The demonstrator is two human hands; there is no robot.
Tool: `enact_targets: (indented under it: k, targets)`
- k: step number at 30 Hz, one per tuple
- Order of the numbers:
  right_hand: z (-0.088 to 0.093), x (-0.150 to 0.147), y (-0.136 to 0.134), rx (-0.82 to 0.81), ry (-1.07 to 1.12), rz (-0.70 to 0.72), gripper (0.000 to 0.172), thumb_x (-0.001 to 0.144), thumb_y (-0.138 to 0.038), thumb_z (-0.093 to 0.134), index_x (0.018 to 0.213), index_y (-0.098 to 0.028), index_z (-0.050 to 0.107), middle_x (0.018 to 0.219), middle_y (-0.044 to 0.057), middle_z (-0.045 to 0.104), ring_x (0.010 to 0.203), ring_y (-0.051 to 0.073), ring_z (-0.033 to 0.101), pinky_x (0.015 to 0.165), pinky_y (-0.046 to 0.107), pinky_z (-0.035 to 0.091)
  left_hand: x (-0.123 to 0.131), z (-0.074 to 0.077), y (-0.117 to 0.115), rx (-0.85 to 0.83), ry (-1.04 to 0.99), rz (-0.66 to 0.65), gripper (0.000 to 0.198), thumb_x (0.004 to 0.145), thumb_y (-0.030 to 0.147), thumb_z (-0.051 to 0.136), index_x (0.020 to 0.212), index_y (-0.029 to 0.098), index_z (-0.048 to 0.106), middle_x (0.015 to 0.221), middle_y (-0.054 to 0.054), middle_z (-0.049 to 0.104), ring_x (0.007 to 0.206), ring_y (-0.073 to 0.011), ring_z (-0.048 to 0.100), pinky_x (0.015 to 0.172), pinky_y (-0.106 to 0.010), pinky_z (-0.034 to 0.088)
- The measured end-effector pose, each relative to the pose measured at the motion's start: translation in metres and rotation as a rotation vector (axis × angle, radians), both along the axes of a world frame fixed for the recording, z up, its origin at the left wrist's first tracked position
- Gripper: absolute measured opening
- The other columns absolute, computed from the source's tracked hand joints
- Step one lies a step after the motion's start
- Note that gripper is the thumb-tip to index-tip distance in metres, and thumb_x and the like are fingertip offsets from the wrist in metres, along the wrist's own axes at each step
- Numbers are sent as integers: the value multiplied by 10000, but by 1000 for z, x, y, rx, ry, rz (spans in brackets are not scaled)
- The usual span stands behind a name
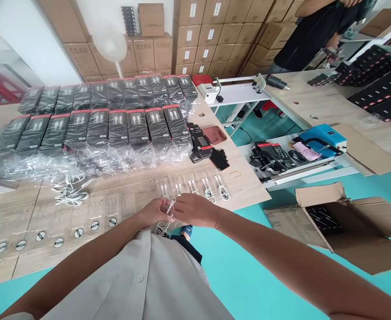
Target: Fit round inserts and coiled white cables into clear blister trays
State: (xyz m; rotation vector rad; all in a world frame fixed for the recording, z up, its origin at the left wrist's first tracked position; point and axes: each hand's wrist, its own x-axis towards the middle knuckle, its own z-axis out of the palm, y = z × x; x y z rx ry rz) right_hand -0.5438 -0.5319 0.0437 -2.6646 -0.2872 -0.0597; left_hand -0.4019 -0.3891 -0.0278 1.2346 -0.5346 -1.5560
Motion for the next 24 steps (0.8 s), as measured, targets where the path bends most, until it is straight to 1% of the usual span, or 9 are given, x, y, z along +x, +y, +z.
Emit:
enact_targets:
  k: [3,5,7,10,12,14,17,19,24]
  targets:
    - [4,2,-6,30,57,-2,387,980,-280,335,696,-254,596,677,67,577,654,190,489,648,345,396,-2,4,0,-5,-26,4,370,488,44,785,794,164,614,697,-22,679,715,-192,674,697,-300,481]
    - [-1,1,-4,106,96,-96,371,953,-350,405,642,-244,577,636,64,565,620,187,484,623,342,392,-3,6,1,-1,-75,41,358,485,37,778,772,167,608,716,-34,687,709,-190,664,681,-294,470]
    - [-9,0,4,252,183,-293,398,917,-444,467,588,-235,548,572,42,536,554,168,464,568,321,377,-6,8,2,20,-185,95,337,489,34,768,752,175,610,714,-30,688,681,-185,648,643,-282,454]
    - [-24,1,20,655,430,-651,481,901,-534,434,533,-228,481,470,-2,457,434,128,382,465,279,317,-8,10,2,62,-408,190,292,523,32,732,743,190,623,658,-3,674,617,-163,606,584,-262,418]
    - [-30,4,25,868,578,-792,475,884,-550,430,540,-225,472,462,-12,449,413,119,369,439,267,295,-8,10,1,87,-463,248,301,531,26,717,762,197,627,632,8,669,587,-154,586,563,-258,403]
    - [-32,9,24,848,579,-840,441,857,-539,466,556,-219,501,492,-7,483,445,128,412,461,267,315,-8,9,0,91,-392,284,355,520,14,714,813,197,634,651,6,681,596,-156,597,575,-260,416]
    - [-33,15,20,551,313,-850,379,840,-485,507,574,-217,524,541,-4,518,535,147,465,530,274,340,-6,8,-2,26,-208,292,406,496,14,725,858,182,650,711,-7,696,655,-164,625,633,-270,449]
    - [-33,16,21,462,143,-876,305,837,-444,532,631,-220,538,595,-7,546,584,153,486,562,276,354,-3,9,-3,-11,-99,278,398,489,46,754,857,170,668,742,-18,700,686,-168,632,667,-279,462]
    - [-43,19,27,671,-65,-967,208,804,-402,598,909,-221,601,708,-7,553,640,157,505,616,287,426,2,16,-4,-104,76,256,348,534,195,831,860,160,714,795,-54,714,777,-198,661,786,-314,475]
